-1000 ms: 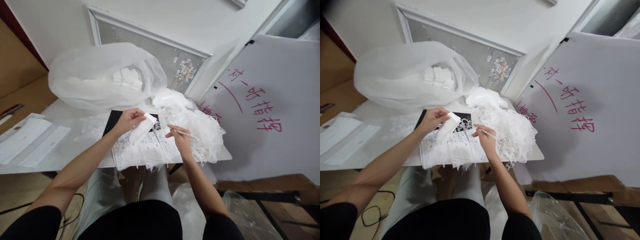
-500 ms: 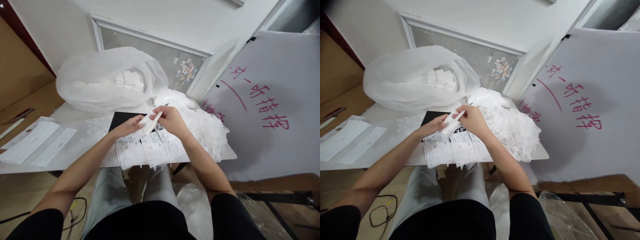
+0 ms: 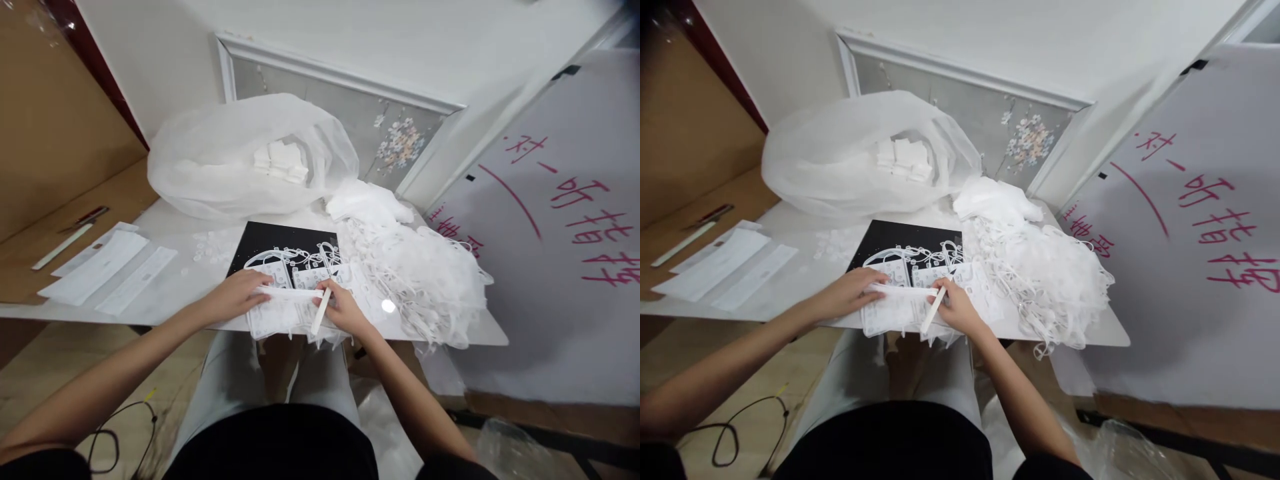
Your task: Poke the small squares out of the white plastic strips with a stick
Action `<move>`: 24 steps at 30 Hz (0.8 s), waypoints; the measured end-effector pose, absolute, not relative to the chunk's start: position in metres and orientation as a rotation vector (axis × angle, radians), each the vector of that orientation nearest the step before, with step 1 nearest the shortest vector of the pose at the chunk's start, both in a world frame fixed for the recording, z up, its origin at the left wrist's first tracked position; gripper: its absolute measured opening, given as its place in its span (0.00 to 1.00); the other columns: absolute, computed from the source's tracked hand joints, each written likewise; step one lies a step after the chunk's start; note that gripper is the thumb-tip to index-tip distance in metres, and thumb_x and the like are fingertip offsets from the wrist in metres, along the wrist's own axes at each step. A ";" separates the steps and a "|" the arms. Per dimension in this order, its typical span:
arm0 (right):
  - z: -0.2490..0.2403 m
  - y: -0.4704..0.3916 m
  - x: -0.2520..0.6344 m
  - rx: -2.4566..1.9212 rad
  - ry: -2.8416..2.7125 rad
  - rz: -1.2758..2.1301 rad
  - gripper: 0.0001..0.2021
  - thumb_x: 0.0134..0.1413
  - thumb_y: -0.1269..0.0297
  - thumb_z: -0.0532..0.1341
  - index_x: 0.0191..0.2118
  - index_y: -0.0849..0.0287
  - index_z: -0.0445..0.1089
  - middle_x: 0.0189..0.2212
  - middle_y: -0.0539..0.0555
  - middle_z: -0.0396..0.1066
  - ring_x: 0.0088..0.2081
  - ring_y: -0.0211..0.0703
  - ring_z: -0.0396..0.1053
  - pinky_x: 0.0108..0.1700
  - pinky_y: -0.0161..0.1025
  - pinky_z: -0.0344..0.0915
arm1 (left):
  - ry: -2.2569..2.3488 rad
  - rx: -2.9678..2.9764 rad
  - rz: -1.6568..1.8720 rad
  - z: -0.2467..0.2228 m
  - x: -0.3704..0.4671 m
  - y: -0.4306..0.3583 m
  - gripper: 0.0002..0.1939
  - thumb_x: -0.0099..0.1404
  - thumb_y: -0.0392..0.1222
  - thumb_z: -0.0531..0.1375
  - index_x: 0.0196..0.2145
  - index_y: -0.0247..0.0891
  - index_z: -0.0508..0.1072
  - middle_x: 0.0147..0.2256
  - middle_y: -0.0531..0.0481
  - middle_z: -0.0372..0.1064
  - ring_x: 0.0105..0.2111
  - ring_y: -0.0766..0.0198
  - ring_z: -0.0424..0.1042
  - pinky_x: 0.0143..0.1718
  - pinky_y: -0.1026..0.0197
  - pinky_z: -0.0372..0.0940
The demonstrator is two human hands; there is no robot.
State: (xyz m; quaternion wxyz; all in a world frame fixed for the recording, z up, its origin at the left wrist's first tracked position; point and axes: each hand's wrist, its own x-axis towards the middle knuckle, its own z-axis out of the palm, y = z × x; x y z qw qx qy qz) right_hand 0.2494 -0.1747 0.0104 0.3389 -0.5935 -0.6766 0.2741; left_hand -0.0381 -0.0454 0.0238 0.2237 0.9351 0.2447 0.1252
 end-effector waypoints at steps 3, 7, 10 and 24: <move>0.015 -0.173 0.249 -1.518 -1.844 0.675 0.16 0.61 0.56 0.61 0.52 0.55 0.65 0.48 0.57 0.72 0.48 0.49 0.69 0.50 0.46 0.65 | 0.741 2.419 0.389 0.011 -0.039 -0.047 0.30 0.69 0.53 0.58 0.65 0.40 0.59 0.56 0.42 0.68 0.56 0.52 0.67 0.57 0.53 0.62; 0.015 -0.171 0.246 -1.564 -1.924 0.602 0.13 0.66 0.55 0.56 0.50 0.55 0.66 0.46 0.58 0.72 0.49 0.51 0.68 0.51 0.47 0.64 | 0.728 2.160 0.433 0.004 -0.039 -0.053 0.36 0.70 0.50 0.56 0.70 0.45 0.46 0.58 0.42 0.65 0.59 0.53 0.66 0.58 0.51 0.62; 0.012 -0.170 0.243 -1.632 -1.991 0.513 0.14 0.65 0.54 0.57 0.49 0.57 0.66 0.45 0.60 0.70 0.48 0.53 0.67 0.50 0.47 0.64 | 0.642 2.009 0.481 0.004 -0.037 -0.058 0.37 0.72 0.48 0.55 0.71 0.47 0.40 0.63 0.41 0.60 0.63 0.52 0.61 0.62 0.49 0.58; 0.012 -0.172 0.248 -1.769 -2.093 0.382 0.16 0.63 0.51 0.59 0.46 0.59 0.63 0.43 0.61 0.70 0.46 0.54 0.66 0.48 0.47 0.62 | 0.623 2.041 0.398 0.016 -0.034 -0.061 0.39 0.71 0.50 0.56 0.71 0.47 0.40 0.64 0.40 0.56 0.63 0.52 0.59 0.62 0.49 0.58</move>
